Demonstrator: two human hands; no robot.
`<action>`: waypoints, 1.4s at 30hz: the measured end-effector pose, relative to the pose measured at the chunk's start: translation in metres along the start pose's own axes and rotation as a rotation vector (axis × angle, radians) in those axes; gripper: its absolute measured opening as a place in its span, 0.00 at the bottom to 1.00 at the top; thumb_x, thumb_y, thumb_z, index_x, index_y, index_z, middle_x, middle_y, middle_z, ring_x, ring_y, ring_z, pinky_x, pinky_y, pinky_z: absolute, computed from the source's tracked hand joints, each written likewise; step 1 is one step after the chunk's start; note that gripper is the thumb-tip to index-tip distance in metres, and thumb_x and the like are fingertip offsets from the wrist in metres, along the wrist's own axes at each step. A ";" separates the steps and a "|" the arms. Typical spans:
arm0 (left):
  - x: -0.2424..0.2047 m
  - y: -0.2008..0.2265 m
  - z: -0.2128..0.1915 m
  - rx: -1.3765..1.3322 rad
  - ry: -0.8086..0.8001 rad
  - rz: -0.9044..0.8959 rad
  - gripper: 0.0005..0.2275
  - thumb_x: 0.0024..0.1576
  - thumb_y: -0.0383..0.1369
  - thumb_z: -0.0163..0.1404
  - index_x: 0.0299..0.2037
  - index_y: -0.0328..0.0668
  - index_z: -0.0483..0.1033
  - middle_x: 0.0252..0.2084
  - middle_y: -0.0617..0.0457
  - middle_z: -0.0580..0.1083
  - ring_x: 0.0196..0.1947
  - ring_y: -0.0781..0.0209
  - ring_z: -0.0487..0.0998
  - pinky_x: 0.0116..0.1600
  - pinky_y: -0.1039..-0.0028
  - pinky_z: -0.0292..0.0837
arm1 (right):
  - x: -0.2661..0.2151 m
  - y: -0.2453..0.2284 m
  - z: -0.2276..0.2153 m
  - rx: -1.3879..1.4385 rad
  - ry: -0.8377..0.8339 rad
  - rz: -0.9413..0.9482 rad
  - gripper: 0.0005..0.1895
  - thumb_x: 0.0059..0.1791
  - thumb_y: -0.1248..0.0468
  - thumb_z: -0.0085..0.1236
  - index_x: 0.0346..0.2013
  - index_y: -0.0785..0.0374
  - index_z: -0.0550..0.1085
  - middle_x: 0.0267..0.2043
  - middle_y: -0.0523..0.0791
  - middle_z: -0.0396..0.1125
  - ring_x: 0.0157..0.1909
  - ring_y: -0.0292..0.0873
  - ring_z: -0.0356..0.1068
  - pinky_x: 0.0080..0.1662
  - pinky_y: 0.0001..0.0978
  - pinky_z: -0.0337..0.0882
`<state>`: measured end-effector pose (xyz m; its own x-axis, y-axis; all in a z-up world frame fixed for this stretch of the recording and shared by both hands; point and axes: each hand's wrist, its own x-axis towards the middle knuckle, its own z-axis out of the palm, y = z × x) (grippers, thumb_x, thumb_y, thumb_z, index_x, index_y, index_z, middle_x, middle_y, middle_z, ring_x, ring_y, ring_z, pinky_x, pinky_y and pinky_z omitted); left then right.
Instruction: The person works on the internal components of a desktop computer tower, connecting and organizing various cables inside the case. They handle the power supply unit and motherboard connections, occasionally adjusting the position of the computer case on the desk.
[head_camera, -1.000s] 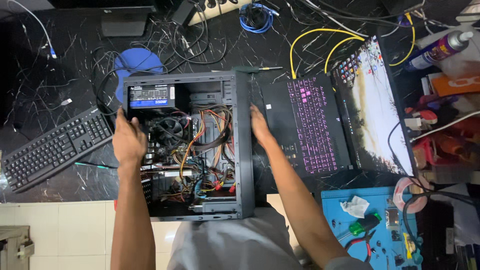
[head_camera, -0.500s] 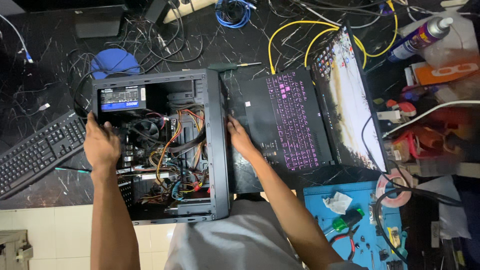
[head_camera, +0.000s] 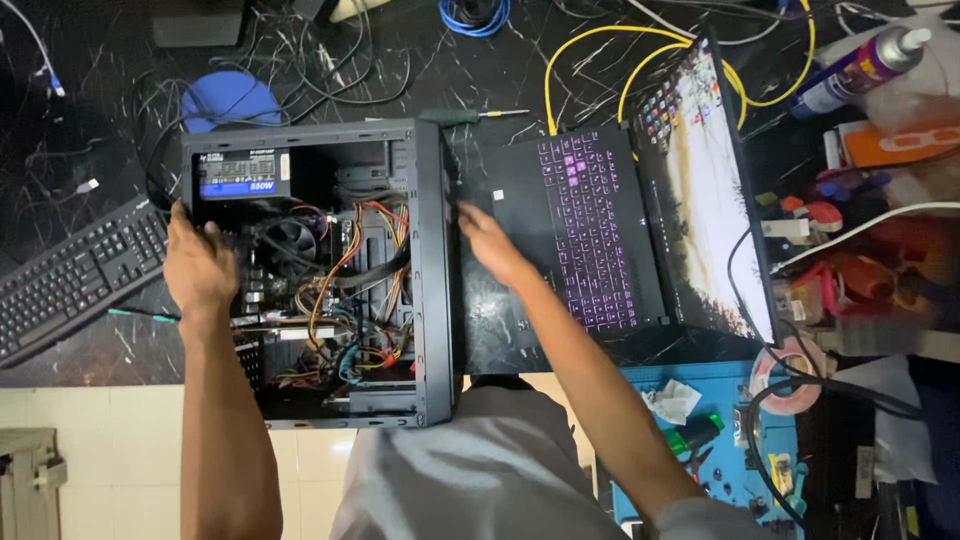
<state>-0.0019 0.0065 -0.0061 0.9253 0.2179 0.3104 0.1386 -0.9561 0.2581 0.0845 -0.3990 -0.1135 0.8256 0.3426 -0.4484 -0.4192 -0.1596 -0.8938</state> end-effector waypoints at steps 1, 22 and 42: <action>-0.002 -0.001 0.001 0.002 0.000 -0.006 0.21 0.69 0.31 0.38 0.68 0.22 0.55 0.58 0.21 0.69 0.50 0.18 0.71 0.49 0.39 0.67 | 0.010 0.001 -0.001 -0.003 -0.006 0.002 0.30 0.57 0.53 0.39 0.73 0.59 0.58 0.77 0.47 0.52 0.77 0.45 0.50 0.73 0.37 0.49; -0.002 0.011 -0.010 -0.037 -0.138 -0.193 0.23 0.68 0.34 0.34 0.70 0.26 0.52 0.55 0.25 0.68 0.49 0.17 0.74 0.48 0.34 0.72 | 0.050 -0.107 -0.001 -0.261 0.114 0.165 0.52 0.52 0.26 0.11 0.78 0.58 0.50 0.79 0.53 0.44 0.80 0.54 0.40 0.77 0.51 0.38; 0.005 0.000 -0.002 -0.216 -0.227 -0.292 0.23 0.67 0.35 0.29 0.71 0.35 0.52 0.59 0.33 0.68 0.52 0.24 0.75 0.54 0.38 0.72 | 0.034 -0.141 0.009 -0.295 0.289 0.039 0.51 0.55 0.33 0.08 0.72 0.72 0.57 0.75 0.62 0.49 0.78 0.60 0.45 0.75 0.54 0.42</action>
<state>0.0017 0.0078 -0.0031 0.9159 0.4013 -0.0075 0.3513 -0.7924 0.4986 0.1685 -0.3567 -0.0022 0.9008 0.0639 -0.4296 -0.3609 -0.4401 -0.8222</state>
